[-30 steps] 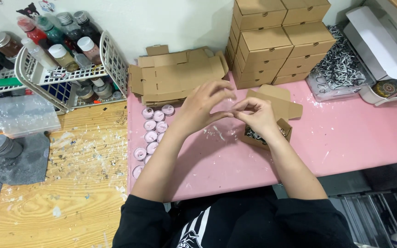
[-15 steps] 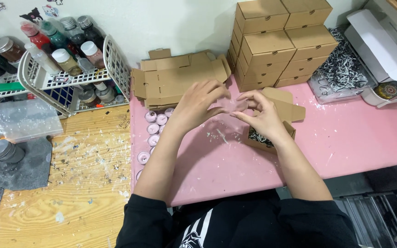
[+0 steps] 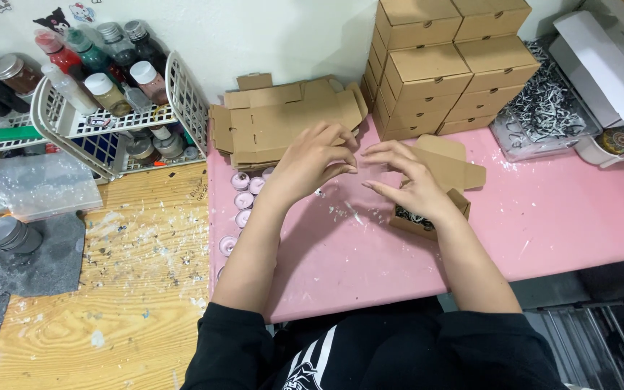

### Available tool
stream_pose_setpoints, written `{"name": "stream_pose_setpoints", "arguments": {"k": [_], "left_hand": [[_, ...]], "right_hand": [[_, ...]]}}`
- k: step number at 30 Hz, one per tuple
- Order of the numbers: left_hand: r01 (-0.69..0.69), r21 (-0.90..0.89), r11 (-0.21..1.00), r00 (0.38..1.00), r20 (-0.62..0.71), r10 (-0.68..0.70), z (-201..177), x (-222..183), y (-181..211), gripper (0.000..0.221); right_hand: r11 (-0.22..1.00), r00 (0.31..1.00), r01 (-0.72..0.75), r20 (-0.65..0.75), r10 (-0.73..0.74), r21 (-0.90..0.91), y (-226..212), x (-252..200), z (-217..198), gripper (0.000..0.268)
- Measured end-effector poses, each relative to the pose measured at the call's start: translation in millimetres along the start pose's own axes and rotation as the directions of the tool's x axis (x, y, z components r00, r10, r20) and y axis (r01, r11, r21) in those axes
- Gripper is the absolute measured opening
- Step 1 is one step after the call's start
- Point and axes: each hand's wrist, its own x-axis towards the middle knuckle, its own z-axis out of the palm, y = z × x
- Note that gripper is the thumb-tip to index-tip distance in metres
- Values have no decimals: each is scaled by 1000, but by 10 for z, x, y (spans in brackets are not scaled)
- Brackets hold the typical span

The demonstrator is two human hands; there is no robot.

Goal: Packing tea light candles into small cardboard gift boxes using shredded paper filler.

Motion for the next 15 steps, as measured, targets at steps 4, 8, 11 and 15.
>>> {"name": "stream_pose_setpoints", "arguments": {"k": [4, 8, 11, 15], "left_hand": [[-24, -13, 1000, 999, 22, 24, 3, -5, 1, 9], [-51, -83, 995, 996, 62, 56, -37, 8, 30, 11], [-48, -124, 991, 990, 124, 64, -45, 17, 43, 12], [87, -185, 979, 980, 192, -51, -63, 34, 80, 15]], "right_hand": [[993, 998, -22, 63, 30, -117, -91, 92, -89, 32], [984, 971, -163, 166, 172, -69, -7, 124, -177, 25], [978, 953, -210, 222, 206, -8, 4, 146, -223, 26], [915, 935, -306, 263, 238, 263, 20, 104, -234, 51]]}}
